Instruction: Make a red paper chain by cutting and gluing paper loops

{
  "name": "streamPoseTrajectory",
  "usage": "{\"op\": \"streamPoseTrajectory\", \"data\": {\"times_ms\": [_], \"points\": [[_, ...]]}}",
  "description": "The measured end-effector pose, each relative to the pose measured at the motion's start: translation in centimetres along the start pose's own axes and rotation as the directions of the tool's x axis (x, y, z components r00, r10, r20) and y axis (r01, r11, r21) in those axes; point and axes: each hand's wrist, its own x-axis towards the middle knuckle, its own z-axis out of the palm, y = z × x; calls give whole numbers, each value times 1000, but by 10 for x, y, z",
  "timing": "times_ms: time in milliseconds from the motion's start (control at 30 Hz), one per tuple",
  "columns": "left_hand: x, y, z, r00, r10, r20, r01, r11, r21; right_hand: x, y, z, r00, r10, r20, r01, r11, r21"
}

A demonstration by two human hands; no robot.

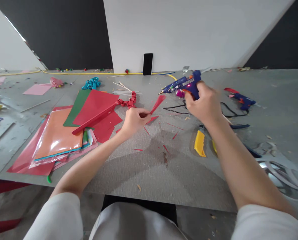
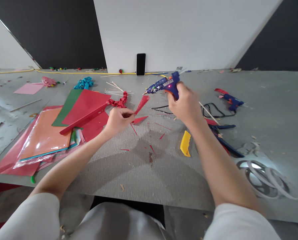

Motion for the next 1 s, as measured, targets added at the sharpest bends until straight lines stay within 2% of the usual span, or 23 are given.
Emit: {"op": "streamPoseTrajectory", "data": {"times_ms": [133, 267, 333, 400, 467, 600, 667, 700, 800, 867, 933, 967, 1000], "points": [[0, 1, 0, 999, 1, 35, 1, 999, -49, 5, 16, 11, 995, 93, 16, -93, 996, -12], [4, -2, 0, 998, -29, 55, 38, 985, -170, 6, 41, 44, 986, 167, 7, -167, 986, 0], [7, -6, -1, 997, -56, 48, 65, 974, -218, 3, 51, 63, 973, 218, 81, -216, 976, -28], [12, -10, -4, 995, -92, 23, 95, 966, -239, -2, 56, 79, 940, 282, 194, -267, 959, -100], [17, -15, -7, 992, -125, -6, 119, 960, -254, -9, 56, 90, 914, 301, 272, -270, 952, -145], [25, -22, -13, 986, -157, -51, 136, 946, -293, -22, 53, 100, 869, 343, 355, -274, 934, -231], [27, -24, -14, 982, -181, -60, 154, 939, -308, -27, 51, 99, 867, 375, 327, -277, 910, -309], [28, -25, -15, 980, -190, -64, 161, 936, -313, -28, 50, 96, 882, 371, 291, -268, 902, -337], [29, -29, -14, 976, -204, -73, 169, 927, -335, -24, 43, 82, 942, 275, 194, -201, 921, -334], [30, -31, -13, 975, -208, -76, 169, 920, -353, -18, 31, 70, 948, 194, 252, -133, 961, -242], [30, -33, -13, 976, -206, -76, 166, 917, -364, -13, 15, 63, 894, 71, 442, -62, 997, -35], [30, -34, -12, 976, -204, -76, 163, 916, -366, -12, 6, 62, 851, -34, 525, -28, 994, 109], [30, -35, -12, 976, -205, -76, 164, 916, -367, -12, -3, 64, 816, -141, 560, 6, 972, 236]]}}
